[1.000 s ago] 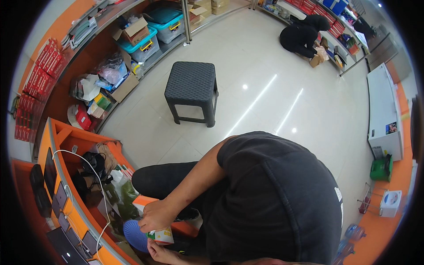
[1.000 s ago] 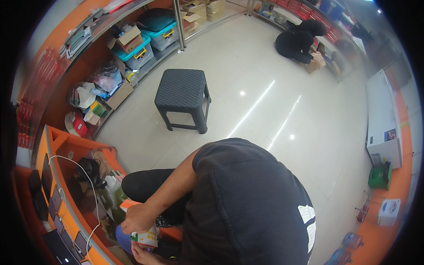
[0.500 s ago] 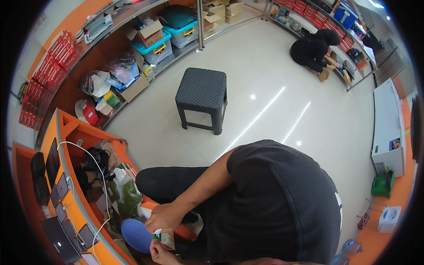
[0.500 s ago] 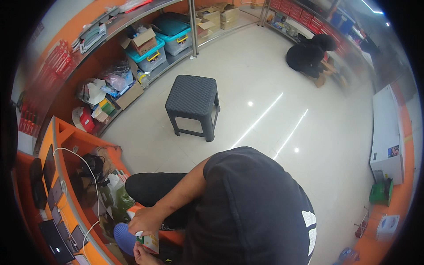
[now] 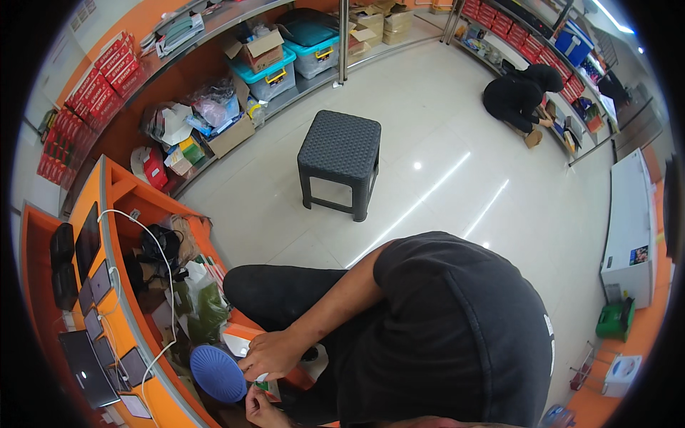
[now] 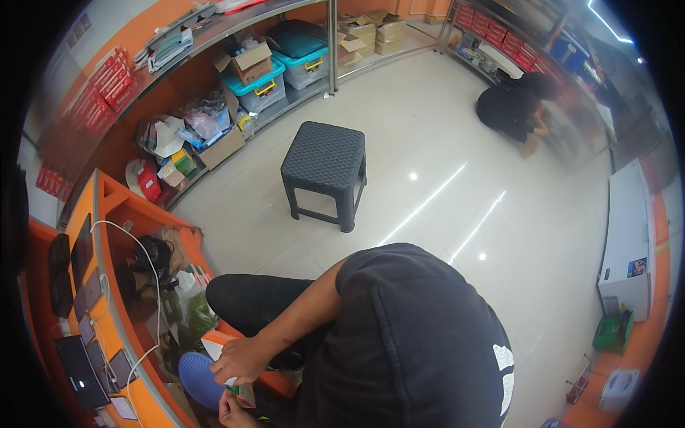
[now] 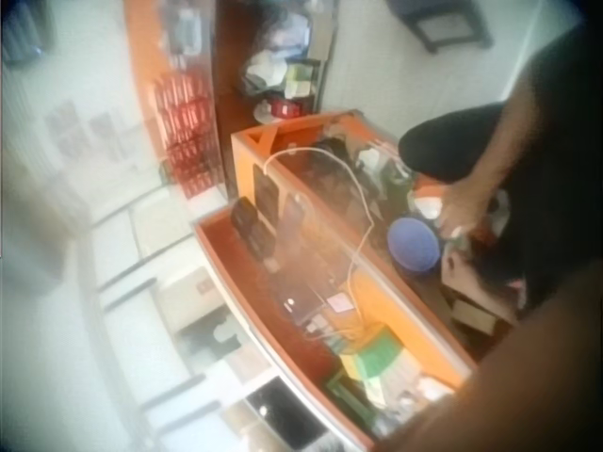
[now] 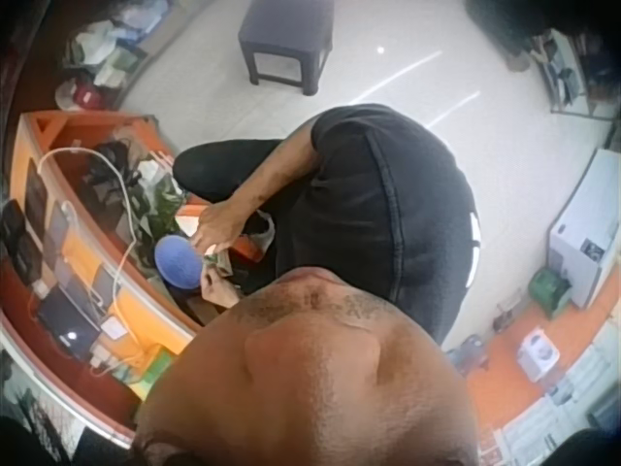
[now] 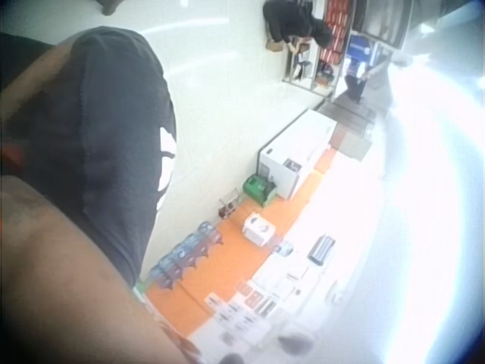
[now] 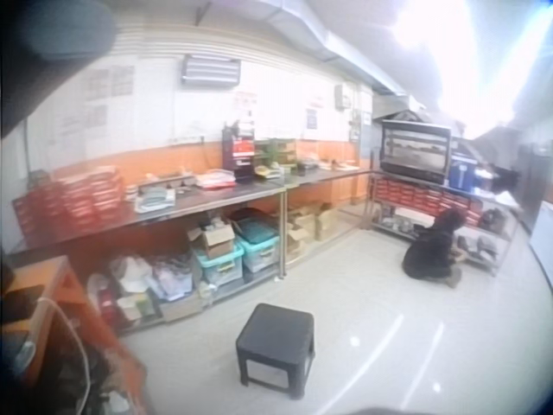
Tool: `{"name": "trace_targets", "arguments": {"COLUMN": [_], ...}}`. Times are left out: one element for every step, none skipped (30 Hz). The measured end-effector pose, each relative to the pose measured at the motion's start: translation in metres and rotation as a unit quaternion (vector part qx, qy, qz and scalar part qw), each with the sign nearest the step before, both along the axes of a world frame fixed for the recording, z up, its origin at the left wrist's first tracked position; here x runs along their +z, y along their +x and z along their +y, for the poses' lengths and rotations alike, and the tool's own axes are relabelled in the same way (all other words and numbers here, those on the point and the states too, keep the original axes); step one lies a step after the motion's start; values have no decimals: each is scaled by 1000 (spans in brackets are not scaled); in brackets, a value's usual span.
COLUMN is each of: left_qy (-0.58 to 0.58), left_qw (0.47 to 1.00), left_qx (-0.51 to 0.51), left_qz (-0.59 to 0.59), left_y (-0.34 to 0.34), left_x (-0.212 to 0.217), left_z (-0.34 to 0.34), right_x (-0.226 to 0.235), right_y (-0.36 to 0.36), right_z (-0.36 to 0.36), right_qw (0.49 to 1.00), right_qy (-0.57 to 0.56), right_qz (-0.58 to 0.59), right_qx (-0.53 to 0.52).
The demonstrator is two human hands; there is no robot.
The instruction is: The person sits on the floor and assembles small, colorful cardboard boxes by hand. They fold the flaps and secure them with small white adhesive tabs, stacking the finished boxes on a nearby orange counter.
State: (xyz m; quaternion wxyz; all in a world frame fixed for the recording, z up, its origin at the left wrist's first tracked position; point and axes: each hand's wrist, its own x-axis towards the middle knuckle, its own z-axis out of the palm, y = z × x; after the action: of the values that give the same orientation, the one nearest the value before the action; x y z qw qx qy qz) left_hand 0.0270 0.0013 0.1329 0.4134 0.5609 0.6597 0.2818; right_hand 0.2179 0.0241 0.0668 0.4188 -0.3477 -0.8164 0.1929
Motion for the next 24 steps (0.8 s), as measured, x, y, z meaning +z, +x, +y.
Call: {"name": "trace_targets", "arguments": {"left_qy": [-4,-10,-7,-5,-6,-1,4,4,19,20,20,20,-26,-23,-19,-15,-22,-28,-34,-28,-21,-15,-4,8], "left_qw": [1000,1000,1000,1000,1000,999,999,998,998,998,998,997,999,999,1000,1000,1000,999,999,999,999,998,998,997], "left_qx": [-2,-3,-8,-12,-18,-33,-48,-63,-60,-53,-55,-58,-29,-23,-16,-10,-11,-12,-13,-24,-34,-44,-52,-59], "left_qz": [-1,-1,1,3,8,-5,-19,-32,-30,-30,-33,-35,-18,-17,-17,-16,-19,-22,-25,-30,-36,-41,-41,-40], "left_y": [0,0,1,2,0,-6,-15,-15,-13,-12,-10,-10,-22,-19,-12,-8,-12,-17,-22,-18,-13,-10,-13,-20], "left_x": [2,5,9,13,13,7,-2,-3,-1,0,-3,-5,-1,3,6,8,5,2,0,2,4,6,2,-5], "left_z": [0,-2,-2,-2,-5,-3,3,1,-2,-5,-3,-1,-11,-13,-15,-17,-16,-15,-15,-14,-14,-14,-12,-10], "right_x": [-1,0,-1,0,0,0,1,3,4,5,6,6,10,10,10,10,10,9,9,8,8,8,6,6], "right_y": [-3,-6,-7,-8,-9,-10,-10,-11,-10,-11,-7,-3,-11,-13,-15,-16,-16,-15,-15,-14,-13,-12,-14,-18], "right_z": [-1,-2,-3,-3,-6,-7,-6,-8,-9,-10,-9,-10,-10,-11,-13,-15,-13,-12,-11,-9,-8,-8,-7,-6], "right_qw": [1000,1000,1000,999,999,999,998,997,997,997,997,997,997,996,995,994,991,989,986,984,983,982,980,978], "right_qy": [0,-2,-4,-7,-14,-18,-23,-32,-48,-53,-57,-62,-54,-69,-84,-99,-117,-135,-152,-158,-163,-168,-177,-187], "right_qz": [4,9,18,27,39,47,55,65,58,56,52,48,51,51,52,53,58,62,67,72,76,80,84,88], "right_qx": [-5,-8,-12,-16,-20,-20,-20,-21,-24,-18,-21,-25,3,6,9,12,17,23,29,29,29,29,32,35]}}
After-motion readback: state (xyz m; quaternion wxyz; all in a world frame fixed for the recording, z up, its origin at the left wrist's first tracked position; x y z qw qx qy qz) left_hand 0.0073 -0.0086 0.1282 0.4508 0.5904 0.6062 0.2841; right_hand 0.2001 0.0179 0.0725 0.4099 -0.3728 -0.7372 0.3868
